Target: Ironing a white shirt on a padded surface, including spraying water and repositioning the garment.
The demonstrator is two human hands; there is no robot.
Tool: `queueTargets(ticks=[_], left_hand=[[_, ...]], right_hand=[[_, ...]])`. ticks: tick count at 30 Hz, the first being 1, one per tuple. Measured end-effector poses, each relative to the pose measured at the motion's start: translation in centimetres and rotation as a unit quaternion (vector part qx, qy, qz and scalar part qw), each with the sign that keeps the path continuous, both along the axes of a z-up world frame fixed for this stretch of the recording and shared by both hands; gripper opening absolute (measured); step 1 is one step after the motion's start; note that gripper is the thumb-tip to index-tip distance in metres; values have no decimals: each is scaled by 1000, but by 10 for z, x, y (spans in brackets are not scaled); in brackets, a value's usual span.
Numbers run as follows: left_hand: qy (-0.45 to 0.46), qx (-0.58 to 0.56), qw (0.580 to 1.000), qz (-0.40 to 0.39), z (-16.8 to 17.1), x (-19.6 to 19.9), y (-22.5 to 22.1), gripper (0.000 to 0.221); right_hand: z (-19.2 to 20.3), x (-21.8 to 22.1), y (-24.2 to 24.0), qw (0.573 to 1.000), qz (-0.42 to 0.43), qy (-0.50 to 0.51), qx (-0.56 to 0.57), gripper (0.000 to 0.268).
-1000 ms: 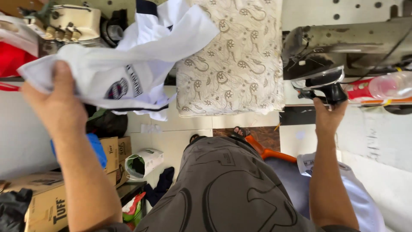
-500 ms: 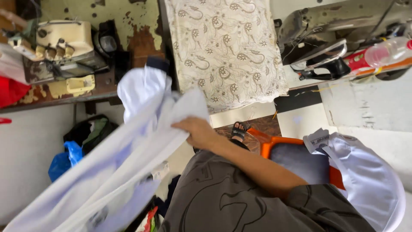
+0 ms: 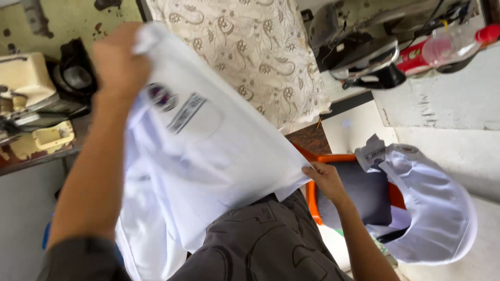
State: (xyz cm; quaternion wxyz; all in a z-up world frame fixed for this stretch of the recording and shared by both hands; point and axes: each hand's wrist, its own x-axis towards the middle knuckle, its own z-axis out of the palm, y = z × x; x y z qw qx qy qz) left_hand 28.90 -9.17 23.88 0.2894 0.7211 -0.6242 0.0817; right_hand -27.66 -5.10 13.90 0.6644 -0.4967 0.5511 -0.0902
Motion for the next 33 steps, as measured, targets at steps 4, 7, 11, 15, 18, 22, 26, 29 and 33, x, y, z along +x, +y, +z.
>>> queueTargets(ticks=[4,7,11,15,18,22,26,29,33], left_hand=[[-34,7,996,-80,-146,-29,-134,54],[-30,51,995,-78,-214,-55,-192,45],[23,201,978,-49,-226,-70,-212,29],[103,279,954,-24,-210,-60,-202,20],[149,318,936,7,-198,-54,-194,32],[162,284,945,-5,-204,-49,-193,22],[139,232,963,-23,-222,-46,-190,19],[134,215,967,-33,-235,-45,-188,19],[107,172,978,-51,-238,-43,-191,20]], right_hand=[[-67,-20,-45,990,-86,115,-14,24],[-92,-36,-91,964,-35,260,-35,22],[-32,-25,-146,938,-178,225,-193,30],[8,-23,-198,941,-219,46,-254,78],[6,-23,-223,938,-210,-20,-274,71],[-3,-34,-237,924,-218,15,-314,65],[32,-19,-214,884,-121,121,-435,56],[61,5,-185,901,2,287,-324,58],[44,67,-186,907,162,216,-324,61]])
